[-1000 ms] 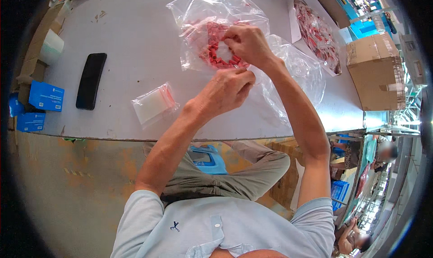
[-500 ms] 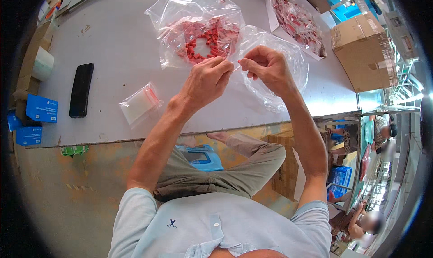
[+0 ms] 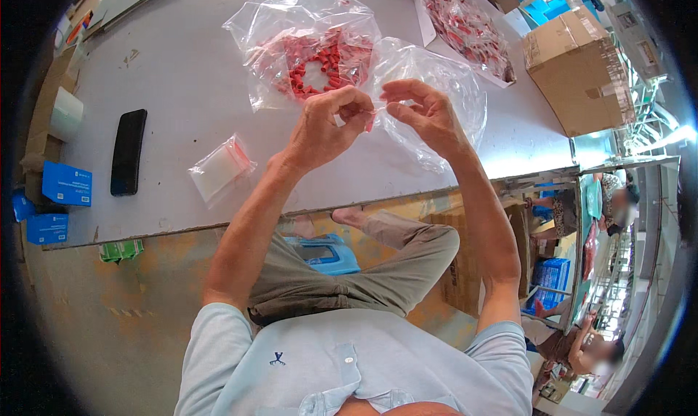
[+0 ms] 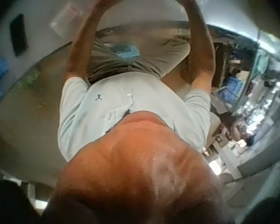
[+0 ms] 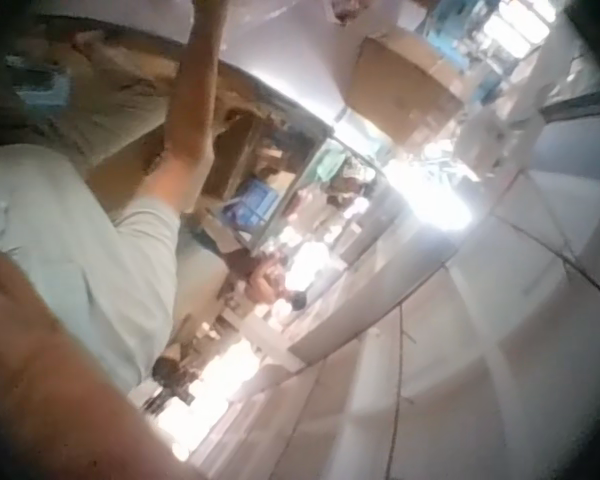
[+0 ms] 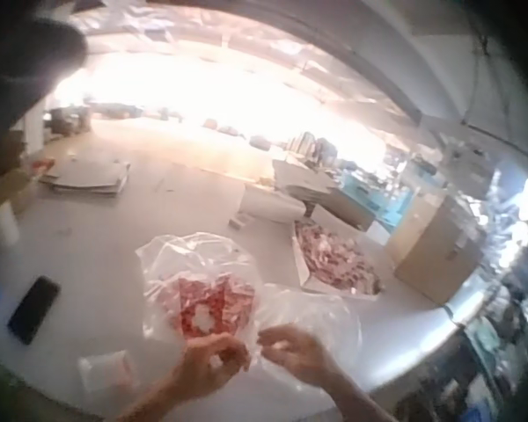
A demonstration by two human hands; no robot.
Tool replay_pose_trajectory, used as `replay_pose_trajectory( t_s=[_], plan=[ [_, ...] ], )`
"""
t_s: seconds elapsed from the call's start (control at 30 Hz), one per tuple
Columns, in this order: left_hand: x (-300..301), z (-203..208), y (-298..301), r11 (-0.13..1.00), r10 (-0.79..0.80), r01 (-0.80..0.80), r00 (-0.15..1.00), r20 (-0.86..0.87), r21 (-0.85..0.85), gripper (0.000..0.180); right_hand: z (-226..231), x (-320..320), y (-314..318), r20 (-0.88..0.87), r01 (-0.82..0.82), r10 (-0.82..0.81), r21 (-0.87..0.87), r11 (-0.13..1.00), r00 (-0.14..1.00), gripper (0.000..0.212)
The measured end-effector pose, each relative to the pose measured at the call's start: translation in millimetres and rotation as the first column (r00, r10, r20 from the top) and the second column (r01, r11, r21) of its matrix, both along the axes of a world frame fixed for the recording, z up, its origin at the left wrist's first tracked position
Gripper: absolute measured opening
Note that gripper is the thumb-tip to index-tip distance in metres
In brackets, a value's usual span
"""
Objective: Manually placing small red and white plastic components into small transparent plastic bags.
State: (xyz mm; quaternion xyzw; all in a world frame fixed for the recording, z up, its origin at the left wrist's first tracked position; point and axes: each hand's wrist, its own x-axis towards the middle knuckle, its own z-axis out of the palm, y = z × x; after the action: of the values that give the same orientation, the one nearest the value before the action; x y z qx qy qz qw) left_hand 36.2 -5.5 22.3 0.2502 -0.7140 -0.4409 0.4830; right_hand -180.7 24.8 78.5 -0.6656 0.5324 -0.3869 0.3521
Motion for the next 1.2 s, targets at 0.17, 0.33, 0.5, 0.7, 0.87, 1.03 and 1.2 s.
replay_pose_trajectory(
  t_s=[0.17,0.33,0.5,0.7,0.87,1.03,1.2],
  plan=[
    [0,-8,-4,0.987,-0.077,0.087,0.994,-0.084,0.134,0.013,-5,-2,5,0.051,-0.054,0.047,0.139,0.989,0.998,0.021],
    [-1,0,-3,0.943,-0.052,0.119,0.975,-0.214,0.312,0.019,-11,3,10,0.192,0.007,-0.023,0.082,0.997,0.981,0.021],
    [0,-4,-5,0.896,-0.054,0.103,0.991,-0.125,0.431,0.023,-12,5,11,0.202,0.032,-0.042,0.051,0.998,0.979,0.020],
    [0,-7,-8,0.870,-0.071,0.186,0.964,-0.257,0.456,0.019,-15,9,15,0.200,0.057,-0.069,0.065,0.996,0.977,0.018],
    [-6,0,-1,0.872,-0.049,0.185,0.954,-0.296,0.454,0.016,-19,11,15,0.225,0.092,-0.098,0.037,0.995,0.969,0.018],
    [-4,-2,-2,0.883,-0.073,0.181,0.965,-0.253,0.433,0.015,-16,17,17,0.122,0.078,-0.079,0.014,0.997,0.989,0.018],
    [0,-8,-7,0.862,-0.135,0.245,0.955,-0.264,0.445,0.013,-15,19,19,0.173,0.064,-0.069,0.037,0.997,0.982,0.018]
  ],
)
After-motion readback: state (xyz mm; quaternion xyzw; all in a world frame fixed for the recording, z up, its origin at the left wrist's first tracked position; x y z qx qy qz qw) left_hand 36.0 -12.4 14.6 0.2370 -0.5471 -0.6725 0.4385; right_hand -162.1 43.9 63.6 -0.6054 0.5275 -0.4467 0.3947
